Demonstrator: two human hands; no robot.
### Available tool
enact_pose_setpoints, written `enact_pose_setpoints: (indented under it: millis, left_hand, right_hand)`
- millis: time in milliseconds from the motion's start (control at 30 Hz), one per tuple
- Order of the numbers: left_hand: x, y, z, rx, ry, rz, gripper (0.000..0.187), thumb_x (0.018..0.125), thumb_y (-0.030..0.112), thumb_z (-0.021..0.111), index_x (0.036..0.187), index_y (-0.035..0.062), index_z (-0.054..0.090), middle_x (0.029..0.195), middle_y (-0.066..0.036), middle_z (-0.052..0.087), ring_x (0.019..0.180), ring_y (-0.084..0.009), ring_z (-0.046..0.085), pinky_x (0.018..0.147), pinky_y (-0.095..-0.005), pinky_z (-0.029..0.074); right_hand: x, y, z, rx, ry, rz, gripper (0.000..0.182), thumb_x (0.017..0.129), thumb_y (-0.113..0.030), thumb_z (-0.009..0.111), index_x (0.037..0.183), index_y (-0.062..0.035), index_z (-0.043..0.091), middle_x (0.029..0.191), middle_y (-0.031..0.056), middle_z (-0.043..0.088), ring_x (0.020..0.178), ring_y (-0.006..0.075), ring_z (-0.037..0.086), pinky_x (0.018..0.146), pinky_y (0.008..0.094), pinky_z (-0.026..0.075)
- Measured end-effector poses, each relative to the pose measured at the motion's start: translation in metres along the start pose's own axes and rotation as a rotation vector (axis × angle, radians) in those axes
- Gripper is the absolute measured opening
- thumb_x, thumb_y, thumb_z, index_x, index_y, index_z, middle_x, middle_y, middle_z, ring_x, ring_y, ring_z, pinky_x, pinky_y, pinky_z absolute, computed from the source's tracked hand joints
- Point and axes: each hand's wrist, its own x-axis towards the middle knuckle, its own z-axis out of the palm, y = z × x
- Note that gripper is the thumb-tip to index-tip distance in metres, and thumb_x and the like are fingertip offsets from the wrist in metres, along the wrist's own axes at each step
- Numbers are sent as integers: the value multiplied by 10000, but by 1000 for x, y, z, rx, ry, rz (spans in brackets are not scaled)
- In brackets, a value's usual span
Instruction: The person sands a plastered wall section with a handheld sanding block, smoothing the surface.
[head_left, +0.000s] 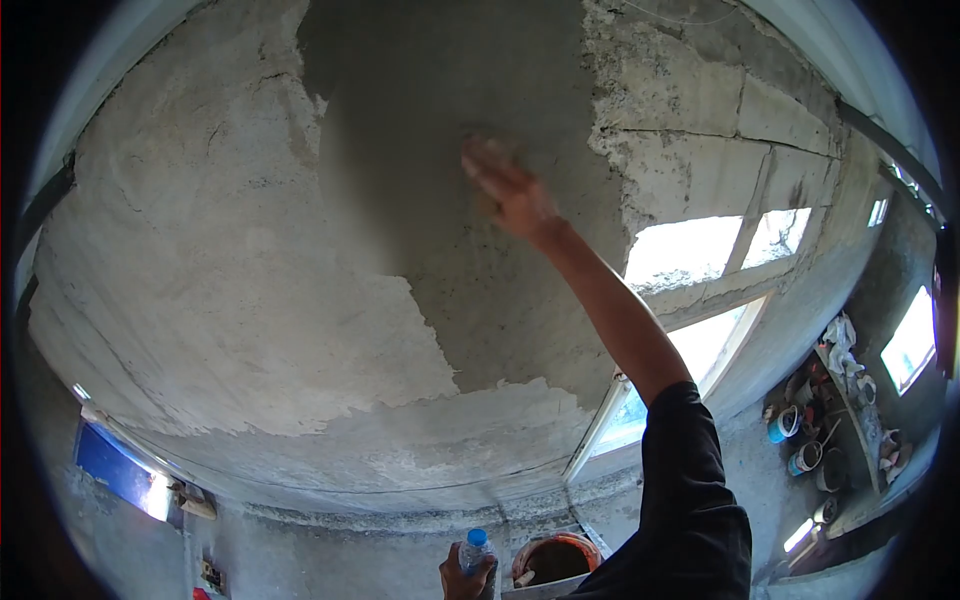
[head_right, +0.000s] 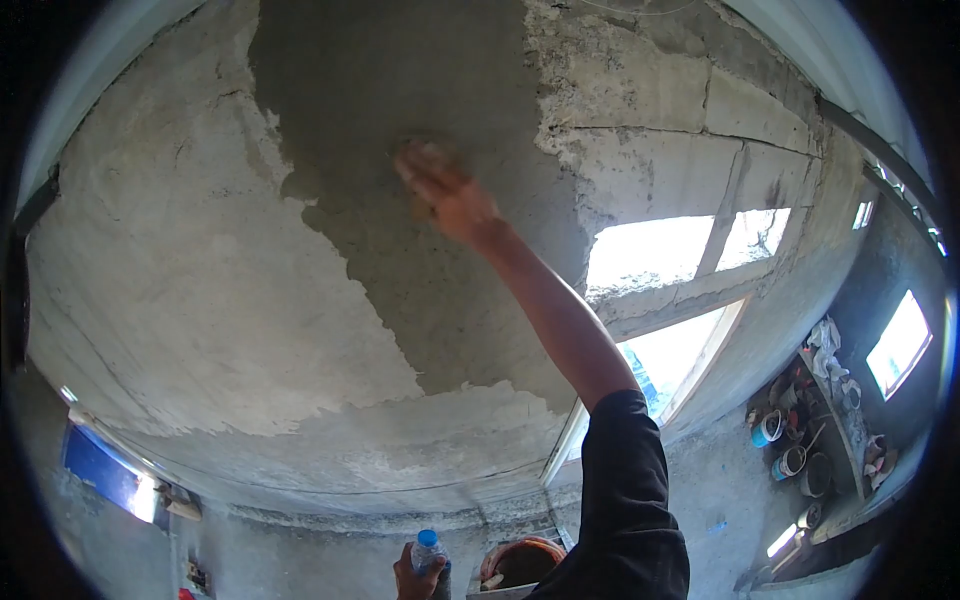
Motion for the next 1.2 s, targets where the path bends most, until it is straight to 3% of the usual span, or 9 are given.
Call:
enact_pose_setpoints:
  millis: [100, 167, 367, 433, 567, 700, 933, 1133, 1200]
  left_hand:
    - [0, 7, -2, 107, -83, 142, 735, 691, 336, 778, 1254, -9, 455, 832, -215, 639, 704, -386, 616, 594, -462, 496]
    - [1, 21, -3, -109, -90, -120, 734, 688, 349, 777, 1251, -1, 463, 955, -235, 615, 753, -392, 602, 622, -482, 489]
    - [0, 9, 4, -12, -93, -115, 689, 701, 370, 762, 1226, 12, 496, 1148, -275, 518, 785, -460, 560, 623, -499, 474]
    - [-2, -13, 5, 99, -120, -8, 664, 705, 357, 761, 1207, 2, 509, 1120, -274, 534, 789, -458, 561, 625, -497, 474]
    - [-12, -76, 25, 257, -27, 155, 537, 715, 319, 760, 1124, 24, 577, 1000, -232, 600, 762, -408, 586, 615, -478, 483]
    - [-2, 15, 5, 147, 30, 129, 499, 708, 313, 767, 1113, 76, 597, 935, -194, 626, 722, -375, 600, 600, -460, 490]
    - [-10, 2, 12, 249, 3, 190, 366, 740, 332, 740, 1041, 142, 657, 1096, -219, 569, 818, -395, 593, 652, -486, 487]
    - [-20, -33, 18, 345, 13, 146, 329, 744, 350, 726, 1026, 194, 665, 1235, -244, 477, 915, -428, 558, 686, -533, 467]
    - [-15, -21, 16, 393, 2, 171, 332, 745, 346, 724, 1036, 199, 661, 1231, -244, 480, 904, -429, 562, 675, -530, 470]
  right_hand:
    - [20, 33, -25, -151, 367, 96, 639, 682, 91, 576, 1286, -102, 493, 1295, 123, 507, 1215, 291, 465, 1001, 409, 427]
    - [25, 61, -38, -163, 359, 158, 692, 667, 86, 571, 1314, -136, 461, 1320, 123, 480, 1221, 314, 447, 983, 412, 443]
    - [-15, 39, -27, -2, 93, 198, 671, 704, 84, 540, 1324, -158, 453, 1334, 128, 460, 1204, 324, 457, 981, 399, 445]
    - [-17, 35, -30, 70, -42, 122, 644, 721, 85, 531, 1318, -147, 460, 1331, 132, 462, 1199, 322, 463, 978, 392, 447]
    - [16, 58, -55, -8, 286, 170, 614, 749, 78, 517, 1314, -157, 464, 1321, 112, 479, 1183, 335, 480, 942, 373, 478]
    - [32, 79, -40, -194, 380, 192, 610, 751, 56, 524, 1318, -158, 455, 1332, 114, 468, 1165, 363, 493, 910, 394, 497]
    - [-56, 1, 21, 81, -356, -148, 666, 720, 26, 590, 1334, -175, 433, 1388, 97, 409, 1248, 344, 414, 967, 415, 455]
    - [36, 33, -16, -67, 277, 71, 659, 706, 12, 623, 1315, -180, 460, 1375, 105, 421, 1255, 333, 408, 997, 431, 423]
    - [35, 36, -8, -37, 200, 86, 663, 703, 5, 630, 1317, -178, 458, 1368, 105, 430, 1250, 328, 416, 1001, 432, 416]
